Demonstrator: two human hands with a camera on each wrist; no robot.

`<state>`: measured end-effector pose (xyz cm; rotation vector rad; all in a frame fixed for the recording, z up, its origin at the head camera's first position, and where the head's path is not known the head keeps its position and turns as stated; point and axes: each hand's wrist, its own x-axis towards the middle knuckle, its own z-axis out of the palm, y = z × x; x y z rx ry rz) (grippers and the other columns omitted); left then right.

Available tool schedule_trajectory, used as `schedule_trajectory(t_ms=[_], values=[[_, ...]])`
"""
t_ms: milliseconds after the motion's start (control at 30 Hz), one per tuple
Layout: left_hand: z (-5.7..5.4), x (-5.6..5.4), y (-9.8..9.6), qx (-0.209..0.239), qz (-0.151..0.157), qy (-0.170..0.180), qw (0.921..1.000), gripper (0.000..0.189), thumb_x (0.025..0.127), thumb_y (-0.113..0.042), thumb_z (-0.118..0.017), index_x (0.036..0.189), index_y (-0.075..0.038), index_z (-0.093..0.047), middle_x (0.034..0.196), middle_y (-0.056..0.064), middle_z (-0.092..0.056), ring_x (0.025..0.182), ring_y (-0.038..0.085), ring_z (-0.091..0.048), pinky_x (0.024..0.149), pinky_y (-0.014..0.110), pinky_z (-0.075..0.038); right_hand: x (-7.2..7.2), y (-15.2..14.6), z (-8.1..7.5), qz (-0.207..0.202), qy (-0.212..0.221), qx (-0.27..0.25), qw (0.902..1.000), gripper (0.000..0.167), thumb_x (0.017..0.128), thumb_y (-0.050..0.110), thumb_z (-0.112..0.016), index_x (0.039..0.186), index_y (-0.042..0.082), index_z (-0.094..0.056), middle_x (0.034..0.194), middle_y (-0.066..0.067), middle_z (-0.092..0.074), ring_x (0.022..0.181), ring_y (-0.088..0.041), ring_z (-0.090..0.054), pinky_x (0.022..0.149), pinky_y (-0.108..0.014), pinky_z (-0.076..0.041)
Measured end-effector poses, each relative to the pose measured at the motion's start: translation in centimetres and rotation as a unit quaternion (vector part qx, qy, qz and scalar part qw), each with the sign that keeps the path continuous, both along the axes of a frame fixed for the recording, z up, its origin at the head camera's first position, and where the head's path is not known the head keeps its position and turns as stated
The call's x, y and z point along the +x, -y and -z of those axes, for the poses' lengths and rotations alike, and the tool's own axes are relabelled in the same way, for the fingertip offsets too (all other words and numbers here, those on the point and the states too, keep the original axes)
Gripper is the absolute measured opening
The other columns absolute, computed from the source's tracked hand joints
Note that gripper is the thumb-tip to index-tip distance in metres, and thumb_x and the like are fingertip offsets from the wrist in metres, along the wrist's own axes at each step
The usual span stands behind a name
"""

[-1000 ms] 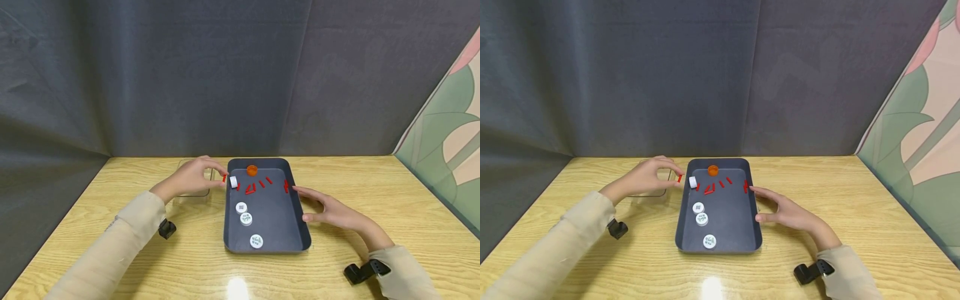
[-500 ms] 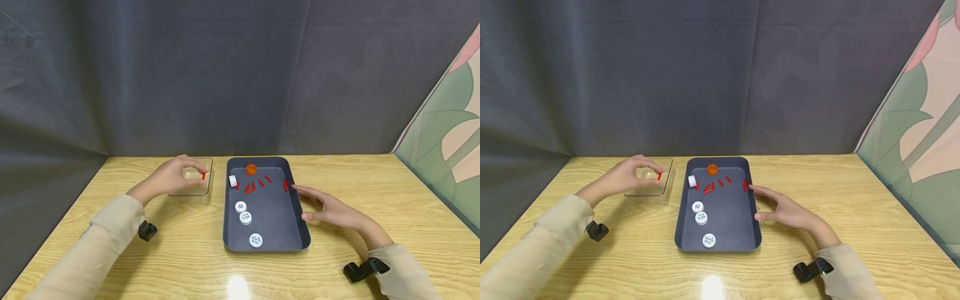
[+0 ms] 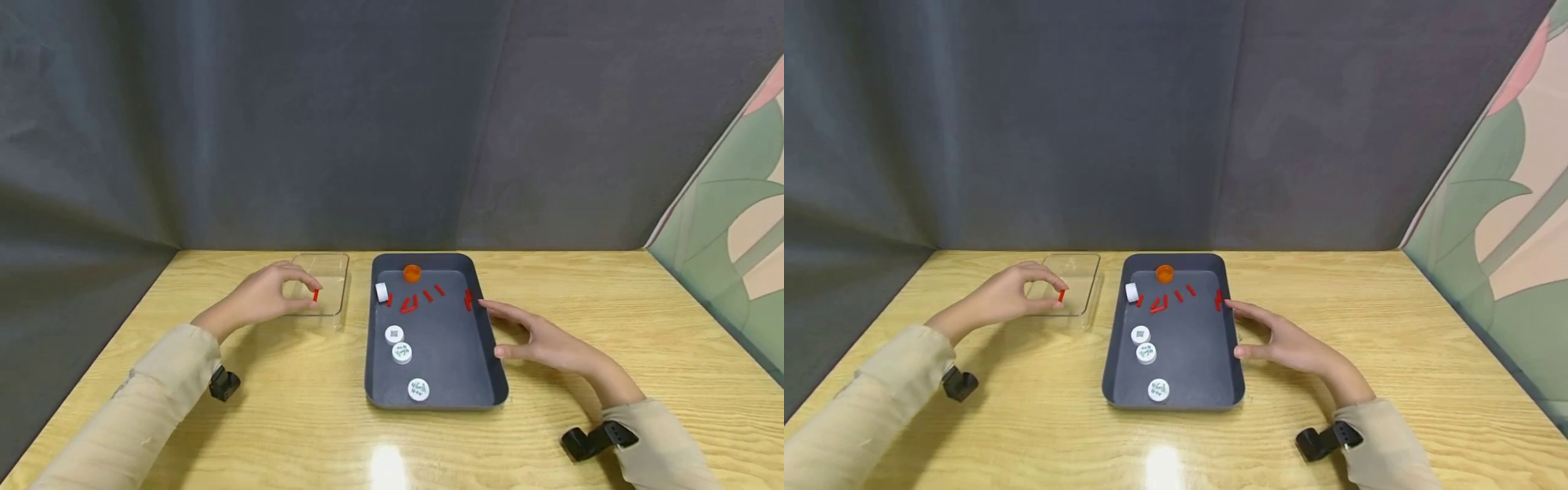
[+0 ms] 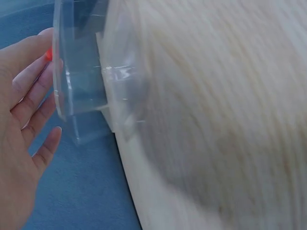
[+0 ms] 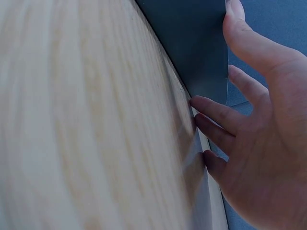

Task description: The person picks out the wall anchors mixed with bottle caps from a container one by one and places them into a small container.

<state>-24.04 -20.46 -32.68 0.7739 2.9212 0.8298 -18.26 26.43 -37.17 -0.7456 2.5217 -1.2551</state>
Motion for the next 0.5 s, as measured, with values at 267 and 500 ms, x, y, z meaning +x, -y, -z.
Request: schedule_trajectory(t_ms=[267,500], values=[[0.56,-0.13,0.34,0.001,-0.005,0.016,0.9999,0.028,0.083,-0.029,-0.081,0.109,-0.018,-0.076,0.122,0.003,-0.066,0.139,0.039,-0.036,0.114,0.055,-0.024,0.03,-0.18,-0.07,0.002,-0.001,-0.003,1.0000,0.078,0.089,0.025,-0.075,0.155,0.015,-0.035,0.155,-0.015,-0.036,0.141,-0.037,-0.033,0.106,-0.018,-0.029],[0.69,-0.06,0.57,0.002,-0.003,0.019,0.9998,0.032,0.084,-0.030,-0.081,0.112,-0.017,-0.075,0.122,0.003,-0.066,0.139,0.040,-0.035,0.114,0.057,-0.023,-0.11,-0.09,-0.03,0.000,0.000,-0.005,1.0000,0.077,0.089,0.025,-0.075,0.154,0.016,-0.035,0.154,-0.014,-0.038,0.142,-0.036,-0.033,0.106,-0.018,-0.029]])
